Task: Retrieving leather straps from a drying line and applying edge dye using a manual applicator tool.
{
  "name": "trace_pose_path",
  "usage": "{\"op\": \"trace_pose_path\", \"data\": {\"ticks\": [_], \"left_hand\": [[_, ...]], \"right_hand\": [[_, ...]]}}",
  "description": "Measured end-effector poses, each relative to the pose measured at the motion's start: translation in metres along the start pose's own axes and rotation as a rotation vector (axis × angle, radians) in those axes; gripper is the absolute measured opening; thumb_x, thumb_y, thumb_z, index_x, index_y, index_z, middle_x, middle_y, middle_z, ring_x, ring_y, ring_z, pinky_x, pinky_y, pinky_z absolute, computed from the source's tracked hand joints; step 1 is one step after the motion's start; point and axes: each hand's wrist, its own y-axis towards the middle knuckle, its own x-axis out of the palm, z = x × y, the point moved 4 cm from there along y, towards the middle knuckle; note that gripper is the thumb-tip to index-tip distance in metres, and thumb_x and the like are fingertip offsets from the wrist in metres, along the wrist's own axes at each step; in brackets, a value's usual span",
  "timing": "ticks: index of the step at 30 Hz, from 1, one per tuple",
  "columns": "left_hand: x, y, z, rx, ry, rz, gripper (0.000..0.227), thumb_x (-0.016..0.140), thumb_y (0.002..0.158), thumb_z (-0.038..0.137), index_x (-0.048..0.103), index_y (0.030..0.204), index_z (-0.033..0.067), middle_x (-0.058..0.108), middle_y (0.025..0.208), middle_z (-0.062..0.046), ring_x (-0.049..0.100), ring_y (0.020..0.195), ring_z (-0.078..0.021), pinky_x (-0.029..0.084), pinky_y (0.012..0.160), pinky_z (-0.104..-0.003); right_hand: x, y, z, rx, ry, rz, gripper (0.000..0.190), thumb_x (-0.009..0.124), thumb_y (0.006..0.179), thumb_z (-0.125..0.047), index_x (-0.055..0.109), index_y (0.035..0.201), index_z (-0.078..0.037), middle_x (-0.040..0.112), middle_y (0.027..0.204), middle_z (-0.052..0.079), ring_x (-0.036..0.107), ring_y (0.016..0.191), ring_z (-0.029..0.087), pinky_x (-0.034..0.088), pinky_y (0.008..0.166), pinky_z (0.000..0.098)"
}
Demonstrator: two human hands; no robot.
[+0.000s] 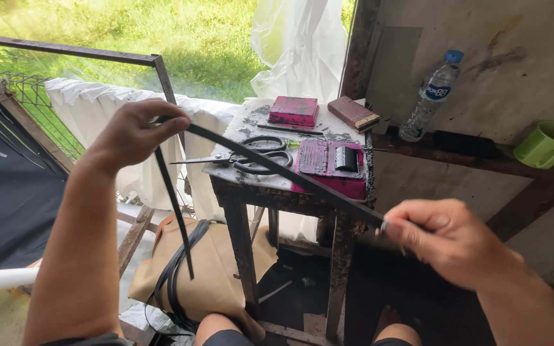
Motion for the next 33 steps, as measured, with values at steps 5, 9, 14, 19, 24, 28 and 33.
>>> {"op": "trace_pose_path", "data": {"ticks": [5,9,14,19,24,28,33], "left_hand": [[0.038,0.029,0.000,-0.121,0.004,-0.113,0.025,0.066,0.097,0.026,0.075,0.116,0.0106,0.077,0.116,-0.008,0.070,0.113,-0.0219,0.055,0.099,-0.039],[0.072,0.033,0.045,-0.059,-0.002,-0.272,0.030,0.062,0.097,0.030,0.076,0.119,0.0152,0.078,0.122,-0.006,0.072,0.115,-0.0182,0.055,0.103,-0.036],[0.100,0.037,0.075,0.019,0.115,-0.430,0.034,0.062,0.094,0.038,0.077,0.122,0.0233,0.076,0.120,-0.001,0.067,0.111,-0.0187,0.051,0.094,-0.037],[0.100,0.046,0.068,0.103,0.212,-0.339,0.023,0.070,0.091,0.040,0.083,0.104,0.0261,0.082,0.106,0.006,0.061,0.103,-0.0186,0.044,0.093,-0.037],[0.089,0.052,0.064,0.206,0.165,-0.150,0.019,0.077,0.092,0.034,0.080,0.107,0.0227,0.079,0.092,0.001,0.073,0.103,-0.0228,0.027,0.121,-0.056],[0.088,0.054,0.067,0.218,0.170,-0.117,0.018,0.077,0.092,0.035,0.080,0.107,0.0243,0.078,0.092,0.002,0.072,0.103,-0.0218,0.028,0.121,-0.055],[0.090,0.058,0.081,0.272,0.150,-0.042,0.015,0.077,0.093,0.028,0.080,0.105,0.0195,0.077,0.088,-0.004,0.072,0.100,-0.0275,0.029,0.119,-0.058]], "right_hand": [[-0.029,0.017,-0.007,0.059,-0.051,0.143,0.033,0.064,0.099,-0.026,0.076,0.081,-0.001,0.047,0.063,-0.002,0.035,0.058,0.008,0.025,0.051,0.0258],[-0.043,0.021,-0.020,0.092,-0.052,0.170,0.033,0.062,0.102,-0.025,0.076,0.085,-0.001,0.042,0.063,-0.003,0.033,0.058,0.009,0.024,0.052,0.0257],[-0.052,0.026,-0.017,0.110,-0.125,0.132,0.032,0.061,0.102,-0.025,0.075,0.083,-0.004,0.039,0.062,-0.005,0.029,0.056,0.007,0.023,0.050,0.0262],[-0.051,0.031,-0.025,0.171,-0.140,0.059,0.034,0.055,0.102,-0.024,0.074,0.081,-0.006,0.033,0.062,-0.006,0.027,0.054,0.008,0.020,0.049,0.0282],[-0.047,0.050,-0.059,0.169,-0.511,0.055,0.025,0.060,0.096,-0.016,0.080,0.087,-0.004,0.063,0.068,0.011,0.049,0.064,0.019,0.046,0.062,0.0364],[-0.053,0.060,-0.061,0.229,-0.664,-0.002,0.023,0.062,0.096,-0.017,0.078,0.087,-0.003,0.069,0.076,0.011,0.056,0.068,0.021,0.050,0.069,0.0379],[-0.060,0.068,-0.052,0.230,-0.738,-0.010,0.014,0.069,0.088,-0.015,0.082,0.088,-0.011,0.073,0.075,0.007,0.067,0.072,0.022,0.053,0.071,0.0364]]}}
